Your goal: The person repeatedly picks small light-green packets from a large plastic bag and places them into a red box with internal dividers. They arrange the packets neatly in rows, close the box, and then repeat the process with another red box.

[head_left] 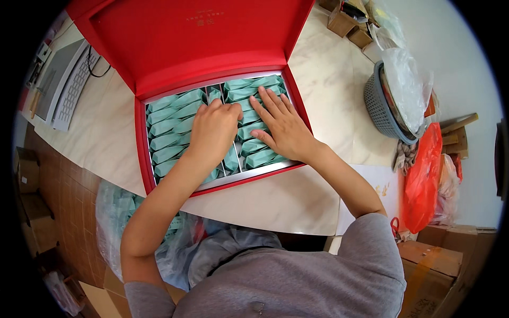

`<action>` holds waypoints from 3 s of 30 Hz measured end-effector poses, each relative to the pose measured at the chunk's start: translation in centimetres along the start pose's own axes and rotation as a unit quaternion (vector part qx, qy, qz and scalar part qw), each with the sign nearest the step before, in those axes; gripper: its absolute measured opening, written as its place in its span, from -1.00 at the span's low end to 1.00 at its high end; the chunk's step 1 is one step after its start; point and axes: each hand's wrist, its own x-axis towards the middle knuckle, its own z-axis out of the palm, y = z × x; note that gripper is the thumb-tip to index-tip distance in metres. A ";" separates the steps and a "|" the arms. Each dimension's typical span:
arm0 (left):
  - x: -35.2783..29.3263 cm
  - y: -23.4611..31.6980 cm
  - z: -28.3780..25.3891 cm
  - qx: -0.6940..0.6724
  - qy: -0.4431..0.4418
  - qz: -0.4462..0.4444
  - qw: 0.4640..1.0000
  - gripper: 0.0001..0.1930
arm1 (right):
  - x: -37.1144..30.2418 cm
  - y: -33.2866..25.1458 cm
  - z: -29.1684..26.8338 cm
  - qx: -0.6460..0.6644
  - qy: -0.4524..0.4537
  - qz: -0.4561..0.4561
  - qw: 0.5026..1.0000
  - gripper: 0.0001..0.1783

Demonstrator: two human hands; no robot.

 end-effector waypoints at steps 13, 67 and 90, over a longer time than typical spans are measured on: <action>-1.6 1.7 -3.2 0.021 -0.026 0.049 0.998 -0.87 | -0.3 0.0 0.2 -0.003 0.001 0.010 1.000 -0.30; -4.1 2.7 -2.4 -0.133 0.001 -0.059 0.989 -0.85 | -2.3 -0.9 -2.5 0.150 0.118 0.051 0.980 -0.83; -3.5 4.3 -0.4 -0.054 -0.001 -0.121 0.991 -0.77 | -1.3 -0.8 -0.9 0.111 0.040 -0.058 0.991 -0.90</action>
